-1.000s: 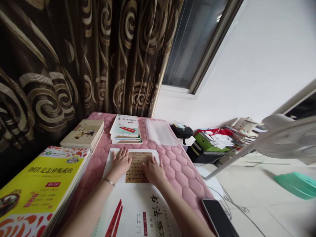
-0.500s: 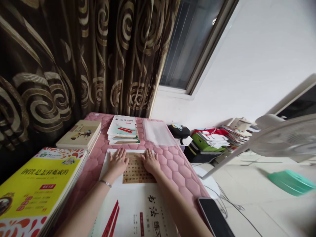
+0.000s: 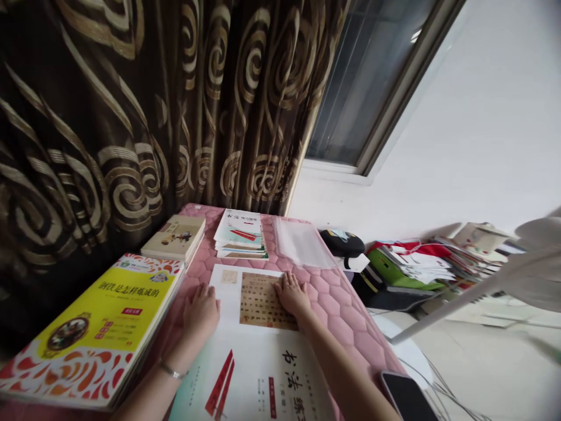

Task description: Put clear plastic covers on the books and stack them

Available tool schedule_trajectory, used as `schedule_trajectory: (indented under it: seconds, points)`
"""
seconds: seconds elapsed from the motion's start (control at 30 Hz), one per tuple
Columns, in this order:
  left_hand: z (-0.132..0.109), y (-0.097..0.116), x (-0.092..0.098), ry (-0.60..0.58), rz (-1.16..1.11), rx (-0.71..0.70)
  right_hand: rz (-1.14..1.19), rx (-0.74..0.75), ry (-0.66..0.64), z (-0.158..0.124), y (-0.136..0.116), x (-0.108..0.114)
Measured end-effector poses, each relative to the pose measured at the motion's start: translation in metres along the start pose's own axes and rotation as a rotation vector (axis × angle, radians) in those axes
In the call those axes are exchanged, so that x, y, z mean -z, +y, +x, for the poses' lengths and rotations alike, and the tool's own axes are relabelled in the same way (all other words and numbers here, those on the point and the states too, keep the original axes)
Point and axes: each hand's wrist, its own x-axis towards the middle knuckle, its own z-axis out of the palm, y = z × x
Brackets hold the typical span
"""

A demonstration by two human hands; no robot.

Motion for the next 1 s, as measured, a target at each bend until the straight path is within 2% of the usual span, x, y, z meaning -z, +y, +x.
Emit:
schedule_trajectory:
  seconds: [0.1,0.17,0.27,0.33,0.37,0.5,0.67,0.77,0.87,1.0]
  points:
    - [-0.017,-0.004,-0.007,0.111,0.01,-0.032,-0.057,-0.025,0.066,-0.004,-0.012,0.006]
    - [-0.021,-0.005,-0.011,0.167,0.017,-0.033,-0.081,-0.006,0.126,-0.008,-0.03,0.011]
    - [-0.022,-0.005,-0.015,0.21,0.015,-0.032,-0.055,0.107,0.163,-0.014,-0.072,0.015]
    - [-0.022,-0.005,-0.016,0.229,-0.001,-0.036,0.059,0.229,0.182,-0.015,-0.106,0.011]
    - [-0.022,-0.005,-0.016,0.234,-0.016,-0.033,0.119,0.262,0.145,-0.014,-0.123,0.008]
    - [-0.022,-0.004,-0.016,0.198,-0.083,0.0,0.221,0.301,0.095,0.007,-0.17,-0.003]
    - [-0.02,-0.001,-0.016,0.174,-0.13,0.037,0.207,0.183,0.058,0.054,-0.185,0.002]
    - [-0.02,-0.001,-0.017,0.191,-0.152,0.043,0.194,0.137,0.067,0.071,-0.19,0.006]
    - [-0.021,-0.002,-0.018,0.205,-0.168,0.048,0.182,0.159,0.095,0.071,-0.195,0.004]
    - [-0.021,-0.002,-0.015,0.174,-0.173,0.058,0.185,0.247,0.134,0.049,-0.194,-0.003]
